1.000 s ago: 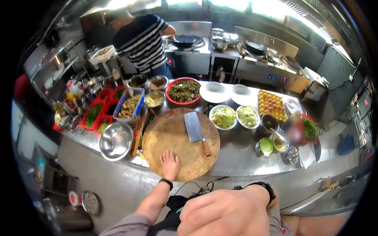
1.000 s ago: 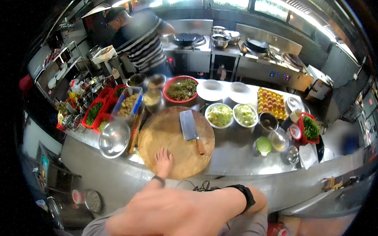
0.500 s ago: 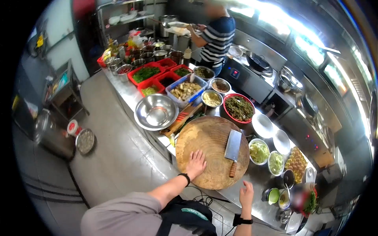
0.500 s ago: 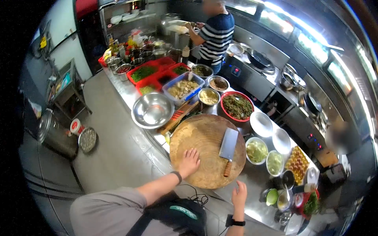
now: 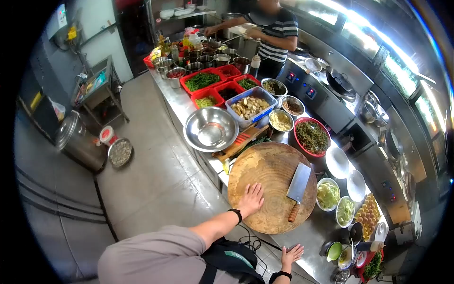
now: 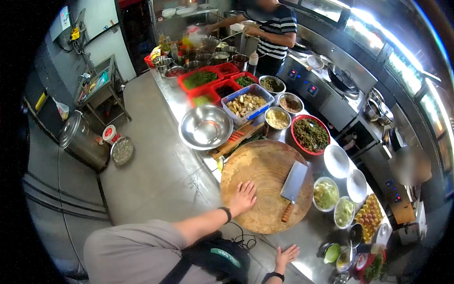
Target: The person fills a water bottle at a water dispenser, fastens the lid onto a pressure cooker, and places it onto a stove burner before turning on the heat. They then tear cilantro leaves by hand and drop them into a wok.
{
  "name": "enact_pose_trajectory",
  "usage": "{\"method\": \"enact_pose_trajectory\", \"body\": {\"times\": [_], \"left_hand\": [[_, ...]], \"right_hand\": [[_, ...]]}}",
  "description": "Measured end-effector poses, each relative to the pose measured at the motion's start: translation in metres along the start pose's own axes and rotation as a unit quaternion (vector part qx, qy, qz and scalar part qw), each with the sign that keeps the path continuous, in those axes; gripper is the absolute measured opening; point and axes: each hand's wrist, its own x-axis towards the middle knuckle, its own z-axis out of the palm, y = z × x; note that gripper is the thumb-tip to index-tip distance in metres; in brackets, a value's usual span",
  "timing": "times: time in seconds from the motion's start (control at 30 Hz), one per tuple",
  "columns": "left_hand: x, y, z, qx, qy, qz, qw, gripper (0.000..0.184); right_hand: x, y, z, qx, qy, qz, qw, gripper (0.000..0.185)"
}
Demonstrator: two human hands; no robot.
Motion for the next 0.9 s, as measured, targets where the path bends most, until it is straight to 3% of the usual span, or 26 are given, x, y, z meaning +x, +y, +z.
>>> {"method": "enact_pose_trajectory", "body": {"times": [0.4, 0.47, 0.5, 0.57, 0.7, 0.77, 0.9], "left_hand": [[-0.001, -0.005, 0.005, 0.018, 0.000, -0.004, 1.000, 0.047], [-0.002, -0.004, 0.003, 0.019, -0.005, 0.001, 1.000, 0.048], [-0.002, -0.004, 0.003, 0.017, -0.003, -0.003, 1.000, 0.048], [-0.002, -0.004, 0.008, 0.012, 0.006, -0.004, 1.000, 0.048], [-0.003, -0.003, 0.012, 0.001, -0.006, -0.004, 1.000, 0.048], [-0.002, -0.004, 0.009, 0.003, -0.010, -0.011, 1.000, 0.048], [-0.001, -0.005, 0.006, -0.005, -0.028, -0.012, 1.000, 0.049]], "right_hand": [[0.006, 0.003, 0.013, -0.035, 0.016, -0.009, 0.999, 0.112], [-0.001, 0.004, 0.016, -0.235, 0.272, -0.127, 0.925, 0.079], [0.001, 0.006, 0.015, -0.237, 0.273, -0.130, 0.923, 0.079], [0.006, 0.011, 0.017, -0.166, 0.146, -0.082, 0.972, 0.109], [0.010, 0.022, 0.024, -0.306, 0.225, -0.081, 0.921, 0.090], [0.014, 0.016, 0.014, -0.077, -0.007, 0.011, 0.997, 0.109], [0.010, 0.007, 0.005, -0.066, -0.026, 0.016, 0.997, 0.113]]}}
